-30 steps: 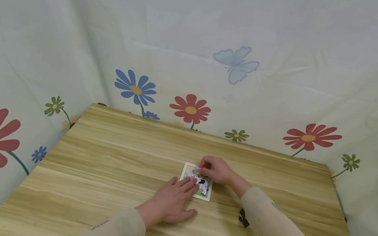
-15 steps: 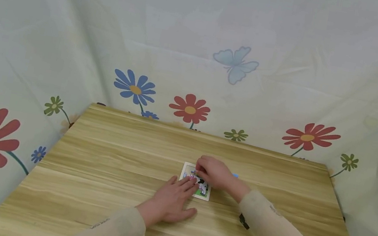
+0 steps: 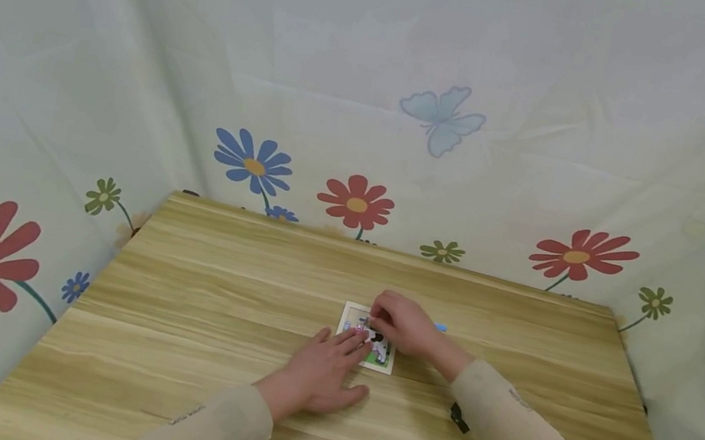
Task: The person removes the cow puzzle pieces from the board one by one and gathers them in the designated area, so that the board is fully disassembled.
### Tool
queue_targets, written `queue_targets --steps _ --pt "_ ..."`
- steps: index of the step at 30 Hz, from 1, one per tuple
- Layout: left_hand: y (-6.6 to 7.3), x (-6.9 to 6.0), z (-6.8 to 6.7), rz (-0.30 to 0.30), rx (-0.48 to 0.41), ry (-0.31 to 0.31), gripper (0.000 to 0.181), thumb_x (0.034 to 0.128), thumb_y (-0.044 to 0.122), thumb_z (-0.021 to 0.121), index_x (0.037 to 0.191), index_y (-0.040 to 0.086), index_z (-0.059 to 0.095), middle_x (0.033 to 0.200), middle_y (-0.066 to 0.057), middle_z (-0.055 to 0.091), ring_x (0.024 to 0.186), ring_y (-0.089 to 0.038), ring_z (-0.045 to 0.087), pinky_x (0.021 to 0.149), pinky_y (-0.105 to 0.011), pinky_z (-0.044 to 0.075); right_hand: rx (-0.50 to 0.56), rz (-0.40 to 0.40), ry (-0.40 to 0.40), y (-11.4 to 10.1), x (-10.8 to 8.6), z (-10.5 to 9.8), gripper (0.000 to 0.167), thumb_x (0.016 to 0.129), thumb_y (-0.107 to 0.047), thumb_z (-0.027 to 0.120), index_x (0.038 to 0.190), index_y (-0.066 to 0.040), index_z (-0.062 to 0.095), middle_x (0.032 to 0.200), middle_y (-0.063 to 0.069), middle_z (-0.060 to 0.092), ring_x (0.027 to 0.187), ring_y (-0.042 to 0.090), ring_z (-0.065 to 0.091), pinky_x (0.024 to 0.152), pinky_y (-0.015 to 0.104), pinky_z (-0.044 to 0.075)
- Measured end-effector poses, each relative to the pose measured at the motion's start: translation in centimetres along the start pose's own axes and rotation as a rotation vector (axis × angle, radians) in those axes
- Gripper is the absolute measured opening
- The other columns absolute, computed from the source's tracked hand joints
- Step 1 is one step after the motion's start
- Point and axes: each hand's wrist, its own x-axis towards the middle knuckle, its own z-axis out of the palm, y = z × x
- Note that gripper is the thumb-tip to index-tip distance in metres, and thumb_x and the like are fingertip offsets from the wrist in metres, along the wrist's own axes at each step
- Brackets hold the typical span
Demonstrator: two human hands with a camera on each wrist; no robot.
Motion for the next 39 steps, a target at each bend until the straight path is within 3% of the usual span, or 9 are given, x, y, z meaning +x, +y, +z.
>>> queue_targets --steps 9,18,24,33,39 --pt "0.0 -0.1 -0.2 0.007 0.011 -0.010 0.077 0.1071 0.062 0.043 0.168 0.016 0.037 0.175 -0.005 0.031 0.161 -0.024 0.029 0.128 -0.057 0.028 0.133 0.089 -0.052 1.0 0.5 -0.2 0.006 0.104 -0.009 0.069 0.098 -0.011 0.069 0.091 -0.002 0.064 0.081 0.010 0.057 0.075 0.029 0.053" --pt "-0.1 -0.1 0.2 0.012 0.042 -0.002 0.078 0.1067 0.063 0.043 0.168 0.016 0.037 0.176 -0.003 0.030 0.161 -0.024 0.029 0.128 -0.056 0.028 0.215 0.209 -0.170 1.7 1.7 -0.7 0.006 0.106 -0.013 0.067 0.103 -0.010 0.071 0.090 -0.003 0.067 0.080 0.010 0.059 0.075 0.028 0.053" --pt "-0.1 -0.1 0.4 0.017 0.048 0.006 0.078 0.1067 0.063 0.043 0.168 0.016 0.036 0.176 -0.003 0.029 0.162 -0.024 0.028 0.128 -0.057 0.027 0.195 0.194 -0.203 1.6 2.1 -0.9 0.006 0.105 -0.012 0.067 0.101 -0.010 0.070 0.090 -0.002 0.066 0.079 0.010 0.058 0.075 0.028 0.053" --pt "-0.3 -0.2 0.2 0.021 0.037 0.010 0.077 0.1072 0.061 0.044 0.168 0.014 0.037 0.175 -0.006 0.030 0.161 -0.026 0.029 0.128 -0.058 0.028 -0.002 0.062 -0.142 0.2 2.0 -0.9 0.008 0.104 -0.012 0.069 0.096 -0.011 0.069 0.088 -0.003 0.062 0.078 0.010 0.055 0.074 0.029 0.051" --pt "-0.3 -0.2 0.2 0.023 0.043 0.007 0.078 0.1067 0.062 0.045 0.168 0.015 0.037 0.175 -0.004 0.031 0.161 -0.025 0.030 0.128 -0.058 0.028 0.107 0.167 -0.201 0.7 2.3 -1.1 0.007 0.106 -0.012 0.066 0.100 -0.010 0.069 0.089 -0.001 0.064 0.079 0.010 0.056 0.074 0.029 0.051"
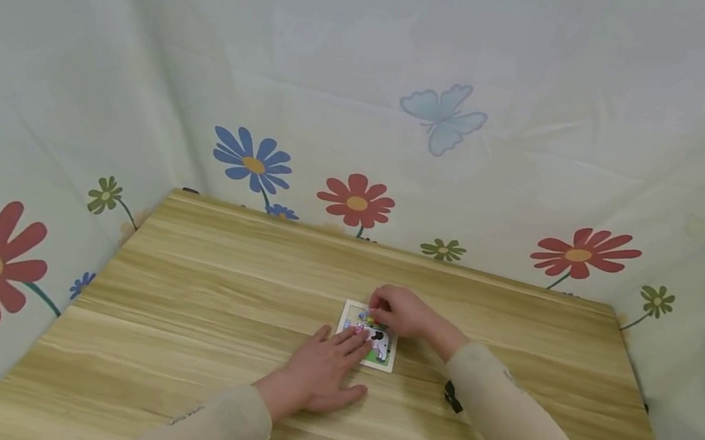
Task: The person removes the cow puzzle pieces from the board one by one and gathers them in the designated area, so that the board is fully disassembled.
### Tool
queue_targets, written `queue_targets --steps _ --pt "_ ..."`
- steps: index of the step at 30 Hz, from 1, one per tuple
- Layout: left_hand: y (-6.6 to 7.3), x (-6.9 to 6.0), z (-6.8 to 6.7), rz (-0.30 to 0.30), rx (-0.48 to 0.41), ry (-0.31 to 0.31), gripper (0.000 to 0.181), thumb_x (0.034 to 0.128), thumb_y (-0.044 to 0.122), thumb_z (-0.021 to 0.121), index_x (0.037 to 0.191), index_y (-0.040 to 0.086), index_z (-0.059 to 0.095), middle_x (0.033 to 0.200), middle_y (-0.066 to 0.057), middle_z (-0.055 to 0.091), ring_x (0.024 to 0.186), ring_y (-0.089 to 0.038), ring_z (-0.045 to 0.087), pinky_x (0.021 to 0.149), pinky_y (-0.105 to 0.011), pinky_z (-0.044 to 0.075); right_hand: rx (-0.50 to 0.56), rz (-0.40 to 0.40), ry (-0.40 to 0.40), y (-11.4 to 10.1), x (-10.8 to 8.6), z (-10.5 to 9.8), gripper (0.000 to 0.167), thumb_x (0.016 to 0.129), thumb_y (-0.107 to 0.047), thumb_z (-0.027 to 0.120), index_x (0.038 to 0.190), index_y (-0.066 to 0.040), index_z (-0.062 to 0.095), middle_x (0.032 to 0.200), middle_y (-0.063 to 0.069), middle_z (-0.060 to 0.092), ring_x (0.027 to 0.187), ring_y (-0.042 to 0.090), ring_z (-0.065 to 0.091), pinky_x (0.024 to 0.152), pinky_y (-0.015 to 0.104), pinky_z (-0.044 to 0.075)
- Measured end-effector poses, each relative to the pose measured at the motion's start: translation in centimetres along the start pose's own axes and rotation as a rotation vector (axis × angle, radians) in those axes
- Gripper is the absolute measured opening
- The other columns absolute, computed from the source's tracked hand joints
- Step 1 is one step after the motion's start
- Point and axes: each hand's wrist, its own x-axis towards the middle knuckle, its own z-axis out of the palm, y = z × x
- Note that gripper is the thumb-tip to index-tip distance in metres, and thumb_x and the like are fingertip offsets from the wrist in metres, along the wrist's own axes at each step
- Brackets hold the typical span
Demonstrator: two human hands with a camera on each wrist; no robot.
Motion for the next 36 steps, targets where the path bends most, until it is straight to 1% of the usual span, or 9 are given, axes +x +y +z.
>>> queue_targets --steps 2,5,9,14,17,24,27,31,36 --pt "0.0 0.0 0.0 0.002 0.008 -0.003 0.078 0.1065 0.062 0.045 0.168 0.015 0.037 0.175 -0.004 0.030 0.161 -0.025 0.030 0.127 -0.058 0.029 0.047 0.044 -0.032 0.2 0.3 -0.2 0.008 0.107 -0.013 0.066 0.101 -0.009 0.070 0.090 -0.001 0.065 0.079 0.011 0.057 0.074 0.029 0.052" --pt "0.0 0.0 0.0 -0.001 0.013 -0.009 0.078 0.1067 0.062 0.044 0.169 0.016 0.036 0.176 -0.004 0.028 0.162 -0.025 0.028 0.128 -0.057 0.028 0.082 0.073 -0.078 0.7 0.8 -0.3 0.009 0.107 -0.015 0.065 0.103 -0.011 0.071 0.090 -0.002 0.066 0.077 0.010 0.059 0.073 0.028 0.053" --pt "0.0 0.0 0.0 -0.004 0.016 -0.007 0.077 0.1068 0.062 0.044 0.169 0.016 0.036 0.176 -0.003 0.028 0.162 -0.024 0.028 0.128 -0.057 0.028 0.091 0.082 -0.122 1.1 1.2 -0.7 0.010 0.107 -0.017 0.066 0.102 -0.012 0.072 0.090 -0.002 0.067 0.079 0.011 0.060 0.076 0.028 0.053" --pt "-0.1 -0.1 0.1 0.003 0.005 -0.002 0.077 0.1071 0.062 0.044 0.168 0.016 0.036 0.176 -0.004 0.028 0.162 -0.025 0.028 0.128 -0.058 0.028 0.072 0.063 -0.139 1.2 1.5 -1.0 0.010 0.107 -0.016 0.066 0.102 -0.011 0.073 0.091 -0.001 0.068 0.083 0.011 0.059 0.082 0.030 0.052" --pt "-0.2 -0.1 0.1 0.005 0.005 -0.003 0.077 0.1073 0.061 0.044 0.169 0.016 0.036 0.176 -0.004 0.028 0.162 -0.025 0.028 0.128 -0.058 0.028 0.076 0.049 -0.130 1.2 1.4 -1.0 0.011 0.107 -0.016 0.066 0.102 -0.010 0.073 0.091 -0.001 0.068 0.082 0.010 0.059 0.081 0.030 0.052" --pt "-0.1 0.0 0.2 0.003 0.009 -0.007 0.077 0.1072 0.061 0.044 0.169 0.016 0.035 0.176 -0.003 0.027 0.162 -0.025 0.028 0.128 -0.056 0.029 0.106 0.059 -0.077 1.0 0.9 -0.4 0.011 0.107 -0.015 0.065 0.100 -0.009 0.072 0.087 -0.001 0.067 0.076 0.010 0.059 0.072 0.028 0.052" --pt "-0.1 0.1 0.2 0.002 0.008 -0.008 0.076 0.1073 0.061 0.044 0.169 0.016 0.035 0.176 -0.003 0.027 0.162 -0.025 0.028 0.128 -0.056 0.029 0.086 0.050 -0.056 0.7 0.7 -0.2 0.010 0.107 -0.013 0.065 0.100 -0.008 0.071 0.087 0.000 0.067 0.076 0.011 0.058 0.073 0.028 0.052" --pt "-0.1 0.2 0.3 0.000 0.010 -0.015 0.076 0.1074 0.061 0.043 0.169 0.016 0.035 0.176 -0.003 0.027 0.162 -0.025 0.027 0.128 -0.056 0.028 0.012 0.022 -0.041 0.1 0.6 -0.1 0.009 0.107 -0.012 0.065 0.099 -0.009 0.070 0.088 -0.001 0.065 0.078 0.010 0.057 0.074 0.028 0.051" --pt "-0.1 0.3 0.1 -0.006 0.015 -0.017 0.076 0.1073 0.061 0.042 0.169 0.017 0.036 0.176 -0.003 0.028 0.162 -0.025 0.028 0.128 -0.056 0.028 -0.025 -0.027 -0.002 -0.9 0.6 -0.9 0.011 0.108 -0.014 0.063 0.101 -0.009 0.068 0.087 -0.002 0.065 0.076 0.009 0.056 0.072 0.029 0.051"
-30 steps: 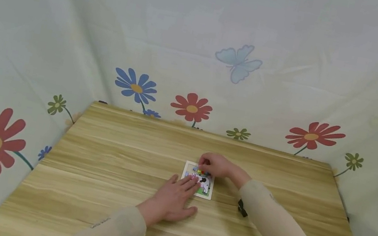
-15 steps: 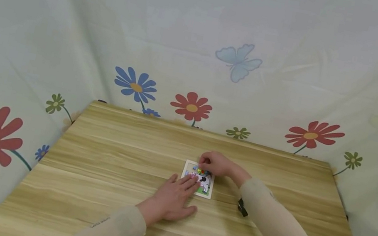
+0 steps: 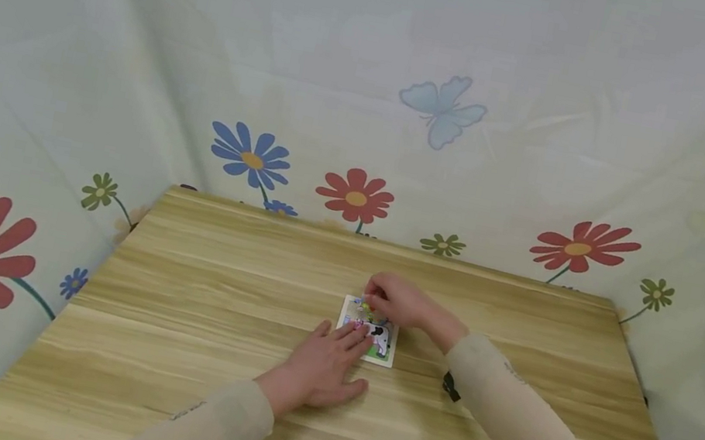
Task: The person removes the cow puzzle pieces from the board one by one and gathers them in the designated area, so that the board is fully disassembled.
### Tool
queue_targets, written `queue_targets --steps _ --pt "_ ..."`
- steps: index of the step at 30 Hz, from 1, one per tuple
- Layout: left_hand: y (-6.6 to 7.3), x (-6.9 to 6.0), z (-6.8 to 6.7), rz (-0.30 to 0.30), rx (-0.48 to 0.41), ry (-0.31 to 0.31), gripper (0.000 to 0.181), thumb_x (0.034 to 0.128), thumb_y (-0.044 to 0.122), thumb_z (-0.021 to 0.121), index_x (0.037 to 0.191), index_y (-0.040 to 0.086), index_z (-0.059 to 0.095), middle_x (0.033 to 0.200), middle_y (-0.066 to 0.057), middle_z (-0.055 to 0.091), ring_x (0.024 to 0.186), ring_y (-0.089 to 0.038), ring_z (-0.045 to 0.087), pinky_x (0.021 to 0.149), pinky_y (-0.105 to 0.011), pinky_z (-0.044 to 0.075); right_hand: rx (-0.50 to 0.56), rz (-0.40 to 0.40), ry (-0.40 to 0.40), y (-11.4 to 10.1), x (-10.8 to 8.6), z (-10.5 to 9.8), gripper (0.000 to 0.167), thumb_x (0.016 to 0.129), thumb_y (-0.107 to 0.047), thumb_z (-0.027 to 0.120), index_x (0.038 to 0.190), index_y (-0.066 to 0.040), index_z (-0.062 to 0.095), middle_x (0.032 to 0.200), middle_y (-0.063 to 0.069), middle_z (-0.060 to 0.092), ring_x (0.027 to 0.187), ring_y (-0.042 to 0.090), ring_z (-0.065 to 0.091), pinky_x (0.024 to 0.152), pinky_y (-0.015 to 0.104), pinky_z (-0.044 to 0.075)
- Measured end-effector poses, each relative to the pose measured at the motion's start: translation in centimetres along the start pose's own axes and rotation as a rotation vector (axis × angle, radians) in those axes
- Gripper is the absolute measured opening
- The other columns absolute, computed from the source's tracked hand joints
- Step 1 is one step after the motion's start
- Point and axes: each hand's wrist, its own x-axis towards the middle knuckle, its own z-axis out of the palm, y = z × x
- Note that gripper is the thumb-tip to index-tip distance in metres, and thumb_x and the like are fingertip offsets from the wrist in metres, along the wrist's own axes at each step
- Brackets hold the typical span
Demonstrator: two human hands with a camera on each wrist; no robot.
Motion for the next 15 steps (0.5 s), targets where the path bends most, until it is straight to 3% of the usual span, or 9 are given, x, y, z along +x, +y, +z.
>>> queue_targets --steps 5,10,15 --pt "0.2 0.2 -0.1 -0.003 -0.003 -0.004 0.076 0.1075 0.061 0.041 0.169 0.017 0.035 0.176 -0.003 0.027 0.162 -0.025 0.028 0.129 -0.056 0.027 0.006 0.025 -0.002 0.1 -0.4 -1.0 0.011 0.108 -0.015 0.064 0.101 -0.008 0.070 0.086 -0.002 0.066 0.075 0.009 0.057 0.072 0.028 0.051" --pt "0.1 0.4 0.3 0.003 0.003 0.008 0.077 0.1072 0.062 0.041 0.169 0.017 0.035 0.177 -0.003 0.026 0.162 -0.026 0.027 0.129 -0.057 0.026 0.102 0.084 -0.001 1.4 -1.5 -1.0 0.011 0.107 -0.017 0.065 0.102 -0.009 0.072 0.089 -0.002 0.068 0.079 0.010 0.059 0.074 0.029 0.052" --pt "-0.1 0.3 0.7 -0.006 -0.017 0.009 0.078 0.1065 0.063 0.043 0.169 0.017 0.035 0.177 -0.003 0.026 0.162 -0.026 0.027 0.129 -0.059 0.023 0.207 0.042 0.039 3.2 -3.0 -1.8 0.012 0.107 -0.012 0.065 0.100 -0.005 0.072 0.089 0.002 0.069 0.078 0.012 0.055 0.071 0.028 0.048"
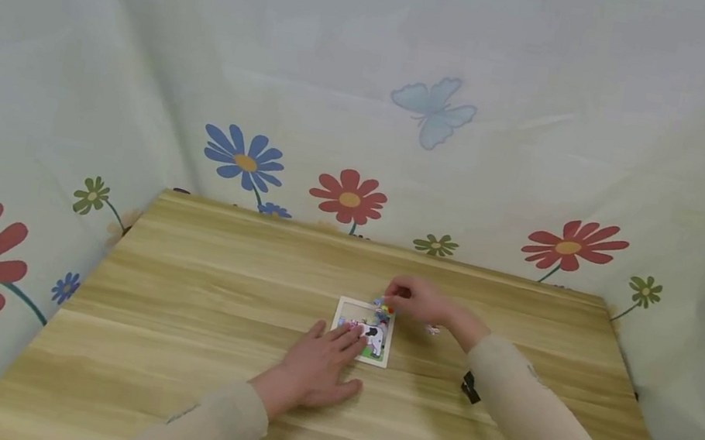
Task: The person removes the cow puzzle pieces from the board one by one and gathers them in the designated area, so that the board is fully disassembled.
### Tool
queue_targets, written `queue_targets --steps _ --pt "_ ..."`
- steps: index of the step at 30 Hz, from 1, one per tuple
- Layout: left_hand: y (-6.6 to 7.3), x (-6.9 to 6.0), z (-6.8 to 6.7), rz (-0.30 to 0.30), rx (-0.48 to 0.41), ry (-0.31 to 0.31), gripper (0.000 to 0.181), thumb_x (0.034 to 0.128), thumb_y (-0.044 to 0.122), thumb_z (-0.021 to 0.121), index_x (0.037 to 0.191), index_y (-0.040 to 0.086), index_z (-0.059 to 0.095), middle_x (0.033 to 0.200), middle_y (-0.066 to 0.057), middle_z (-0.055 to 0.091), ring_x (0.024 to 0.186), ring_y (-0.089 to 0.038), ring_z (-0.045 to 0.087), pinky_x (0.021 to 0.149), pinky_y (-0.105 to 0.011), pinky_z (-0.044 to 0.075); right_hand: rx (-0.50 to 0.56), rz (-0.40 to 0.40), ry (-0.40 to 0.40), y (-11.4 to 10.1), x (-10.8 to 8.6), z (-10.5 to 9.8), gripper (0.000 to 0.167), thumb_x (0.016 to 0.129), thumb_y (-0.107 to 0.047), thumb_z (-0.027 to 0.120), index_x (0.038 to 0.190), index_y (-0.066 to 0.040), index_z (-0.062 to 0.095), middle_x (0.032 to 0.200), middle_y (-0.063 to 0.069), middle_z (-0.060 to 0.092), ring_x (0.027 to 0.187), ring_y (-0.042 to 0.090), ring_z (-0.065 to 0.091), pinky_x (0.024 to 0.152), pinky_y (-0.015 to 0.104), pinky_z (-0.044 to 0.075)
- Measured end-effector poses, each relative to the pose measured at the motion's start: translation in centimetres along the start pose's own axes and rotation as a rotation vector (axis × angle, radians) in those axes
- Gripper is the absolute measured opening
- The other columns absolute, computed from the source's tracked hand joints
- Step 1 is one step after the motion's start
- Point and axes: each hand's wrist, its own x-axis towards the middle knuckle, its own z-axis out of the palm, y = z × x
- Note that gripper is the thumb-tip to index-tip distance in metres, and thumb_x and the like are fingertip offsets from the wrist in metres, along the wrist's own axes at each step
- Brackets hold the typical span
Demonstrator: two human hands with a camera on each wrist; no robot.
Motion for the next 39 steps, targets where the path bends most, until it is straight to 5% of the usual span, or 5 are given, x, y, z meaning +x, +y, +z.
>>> queue_targets --steps 6,18,29,39 --pt "0.0 -0.2 0.2 0.003 -0.008 0.021 0.077 0.1063 0.061 0.044 0.168 0.016 0.038 0.176 -0.004 0.030 0.161 -0.027 0.029 0.129 -0.059 0.024 0.030 -0.015 0.012 2.4 -3.0 -2.5 0.012 0.107 -0.008 0.063 0.101 -0.002 0.071 0.090 0.010 0.072 0.078 0.017 0.058 0.071 0.029 0.048" --pt "0.1 -0.3 0.3 0.000 -0.002 0.000 0.077 0.1076 0.060 0.042 0.169 0.016 0.034 0.177 -0.005 0.026 0.163 -0.027 0.026 0.131 -0.053 0.022 -0.108 0.063 0.018 6.9 -8.5 -5.0 0.010 0.103 -0.007 0.069 0.096 -0.005 0.075 0.088 0.000 0.069 0.078 0.012 0.055 0.070 0.028 0.048" --pt "0.3 -0.3 0.2 0.009 0.015 0.022 0.076 0.1080 0.059 0.042 0.169 0.015 0.034 0.176 -0.005 0.028 0.162 -0.027 0.027 0.131 -0.052 0.024 -0.131 0.139 0.094 8.0 -9.1 -4.0 0.005 0.101 -0.010 0.074 0.097 -0.007 0.075 0.088 -0.001 0.070 0.080 0.014 0.056 0.073 0.030 0.049" --pt "0.5 -0.4 -0.2 0.010 0.017 0.024 0.075 0.1080 0.057 0.043 0.169 0.014 0.034 0.176 -0.006 0.028 0.162 -0.027 0.028 0.131 -0.051 0.024 -0.160 0.118 0.138 8.2 -8.5 -3.3 0.005 0.100 -0.010 0.075 0.096 -0.006 0.075 0.088 -0.002 0.070 0.082 0.013 0.057 0.076 0.032 0.050"
